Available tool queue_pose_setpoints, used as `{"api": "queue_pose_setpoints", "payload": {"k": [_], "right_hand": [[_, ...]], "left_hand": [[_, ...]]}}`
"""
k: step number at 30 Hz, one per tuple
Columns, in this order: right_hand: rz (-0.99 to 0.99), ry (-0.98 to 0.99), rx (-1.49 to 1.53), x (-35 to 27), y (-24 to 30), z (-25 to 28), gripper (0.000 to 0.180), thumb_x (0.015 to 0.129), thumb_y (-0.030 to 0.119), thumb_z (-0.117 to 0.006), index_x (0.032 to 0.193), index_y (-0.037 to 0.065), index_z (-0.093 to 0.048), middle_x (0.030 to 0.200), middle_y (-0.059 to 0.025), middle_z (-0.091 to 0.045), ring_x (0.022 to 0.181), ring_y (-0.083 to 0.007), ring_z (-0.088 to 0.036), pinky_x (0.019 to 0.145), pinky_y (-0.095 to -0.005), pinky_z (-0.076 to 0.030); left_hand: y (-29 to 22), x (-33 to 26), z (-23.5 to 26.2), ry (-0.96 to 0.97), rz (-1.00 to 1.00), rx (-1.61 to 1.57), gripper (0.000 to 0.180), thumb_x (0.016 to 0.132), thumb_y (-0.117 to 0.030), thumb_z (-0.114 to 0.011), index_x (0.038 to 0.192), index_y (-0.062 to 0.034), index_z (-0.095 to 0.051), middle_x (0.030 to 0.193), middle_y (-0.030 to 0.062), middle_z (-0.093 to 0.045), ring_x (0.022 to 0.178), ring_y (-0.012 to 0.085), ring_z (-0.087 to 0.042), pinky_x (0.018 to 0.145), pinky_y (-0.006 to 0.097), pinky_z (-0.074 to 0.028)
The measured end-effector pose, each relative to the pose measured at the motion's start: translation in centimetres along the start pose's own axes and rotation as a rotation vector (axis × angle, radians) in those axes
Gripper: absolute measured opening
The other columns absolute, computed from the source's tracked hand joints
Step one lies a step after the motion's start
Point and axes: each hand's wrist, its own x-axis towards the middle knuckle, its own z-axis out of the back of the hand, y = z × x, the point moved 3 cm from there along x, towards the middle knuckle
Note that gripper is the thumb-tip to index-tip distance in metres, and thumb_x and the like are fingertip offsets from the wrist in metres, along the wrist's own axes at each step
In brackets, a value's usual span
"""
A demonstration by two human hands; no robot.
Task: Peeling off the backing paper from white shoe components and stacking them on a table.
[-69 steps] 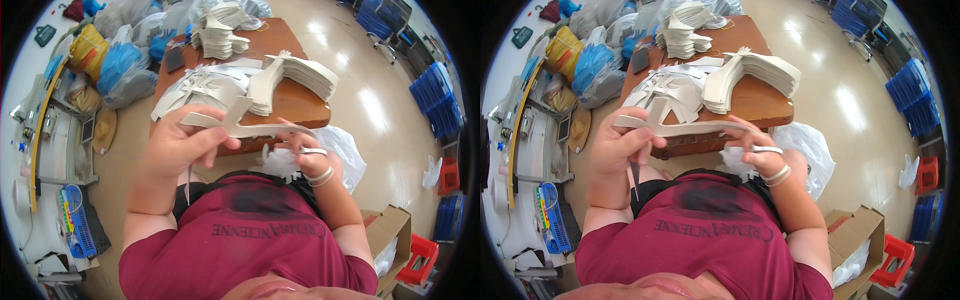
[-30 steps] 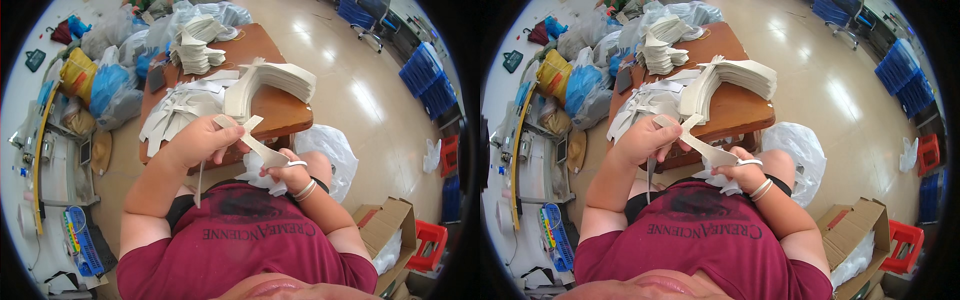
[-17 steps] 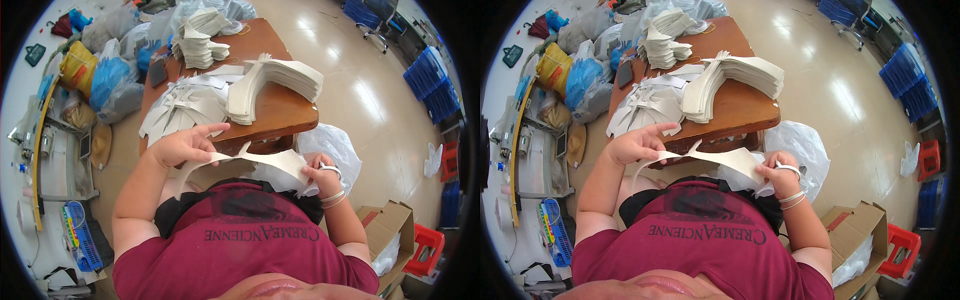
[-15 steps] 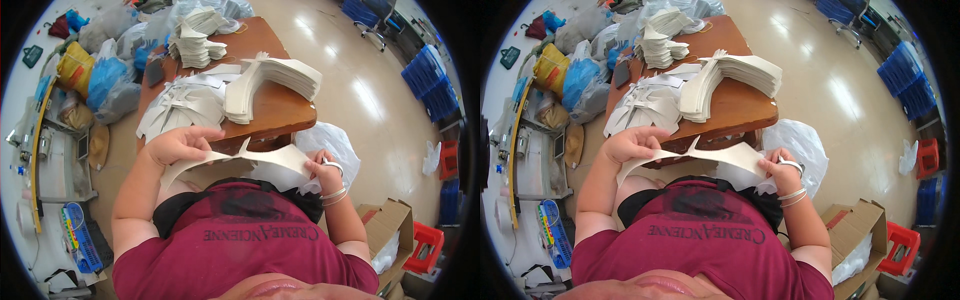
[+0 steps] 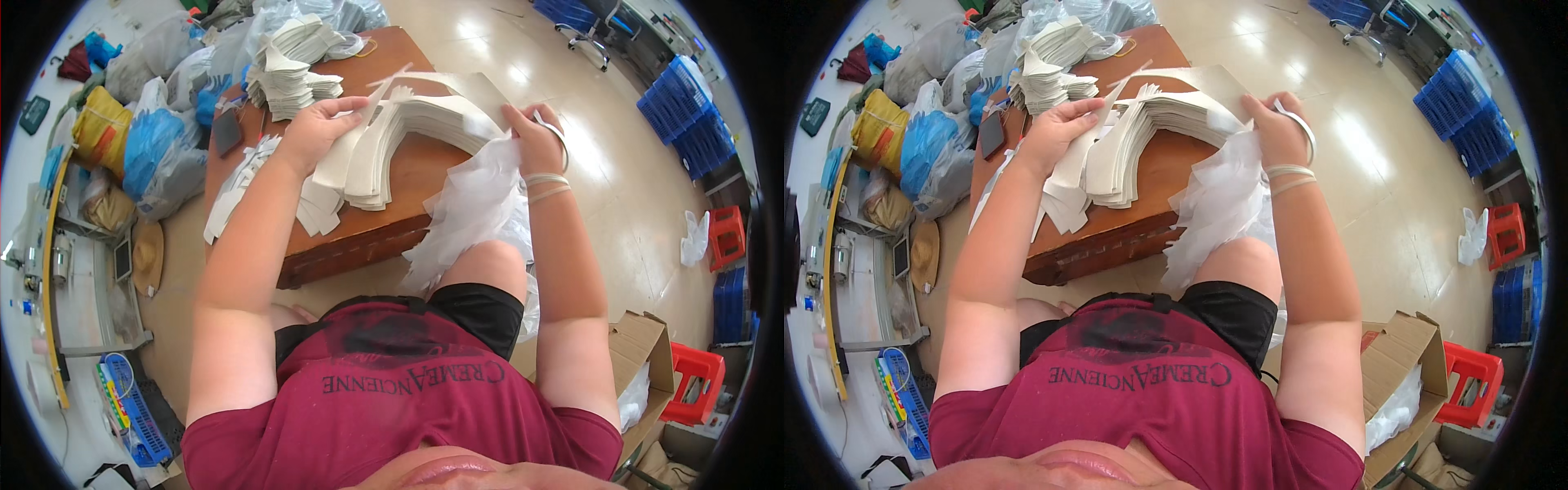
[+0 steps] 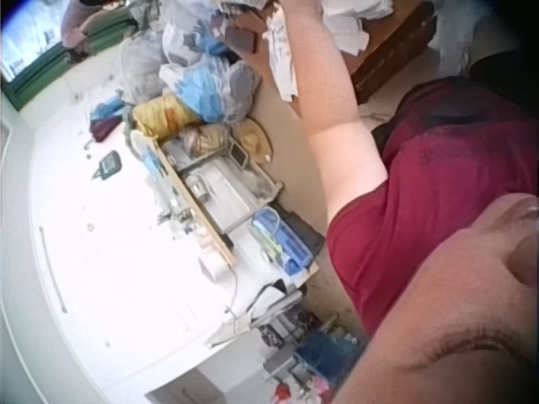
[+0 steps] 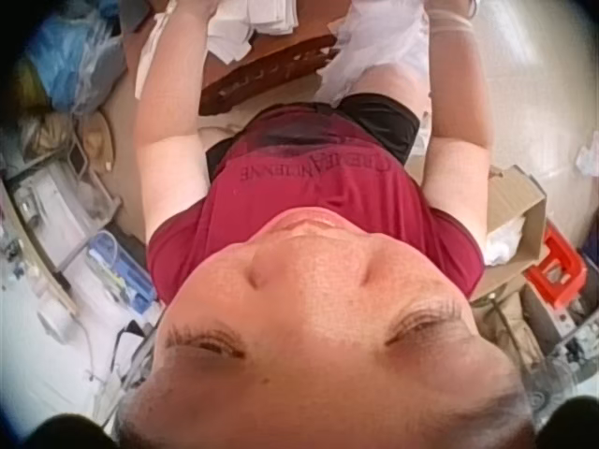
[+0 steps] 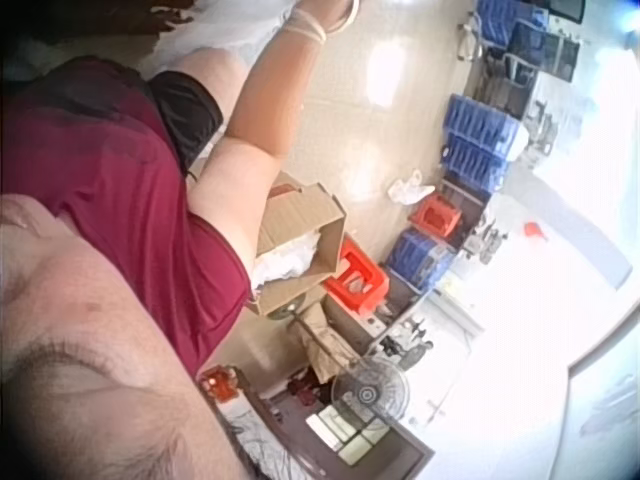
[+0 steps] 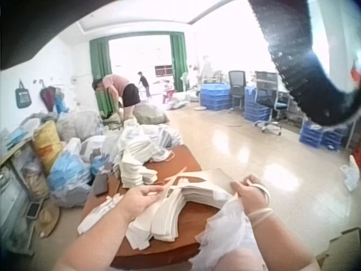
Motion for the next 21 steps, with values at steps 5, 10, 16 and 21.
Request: {"api": "queue_pose_setpoints", "payload": {"k": [5, 10, 16, 21], "right_hand": [[-0.151, -0.085, -0.355, 3.3, -2.4, -1.5, 0.031, 0.080, 0.031, -0.077, 0.088, 0.006, -0.059, 0.078, -0.0063, -0.061, 0.070, -0.0180, -0.058, 0.066, -0.0357, -0.048], [-0.195, -0.064, -0.460, 3.6, -2.9, -1.7, 0.032, 0.080, 0.029, -0.075, 0.092, 0.004, -0.059, 0.085, -0.0108, -0.065, 0.078, -0.0222, -0.063, 0.072, -0.0372, -0.050], [-0.182, -0.047, -0.531, 3.2, -1.6, -1.8, 0.036, 0.079, 0.032, -0.074, 0.092, 0.002, -0.060, 0.086, -0.0122, -0.065, 0.080, -0.0229, -0.063, 0.074, -0.0369, -0.050], [-0.117, 0.023, -0.682, 2.2, -1.0, -0.4, 0.042, 0.079, 0.040, -0.075, 0.090, 0.002, -0.061, 0.079, -0.0105, -0.062, 0.072, -0.0228, -0.060, 0.068, -0.0367, -0.048]], "left_hand": [[3.0, 3.8, -0.4, 0.026, 0.157, 0.007, 0.030, 0.094, -0.009, -0.066, 0.124, -0.0032, -0.066, 0.108, 0.0083, -0.070, 0.087, 0.0125, -0.068, 0.076, 0.027, -0.057], [4.0, 3.9, -0.2, -0.021, 0.167, 0.201, 0.029, 0.091, -0.008, -0.067, 0.119, -0.0016, -0.069, 0.108, 0.0072, -0.071, 0.090, 0.0126, -0.067, 0.080, 0.028, -0.054], [3.5, 3.2, 0.2, 0.005, 0.036, 0.454, 0.032, 0.089, -0.014, -0.069, 0.119, -0.0037, -0.071, 0.112, 0.0109, -0.072, 0.096, 0.0156, -0.067, 0.087, 0.029, -0.052], [2.7, 2.2, -0.9, 0.079, -0.162, 0.936, 0.050, 0.080, -0.033, -0.077, 0.125, -0.0133, -0.070, 0.122, 0.0203, -0.065, 0.114, 0.0315, -0.062, 0.101, 0.037, -0.047]]}}
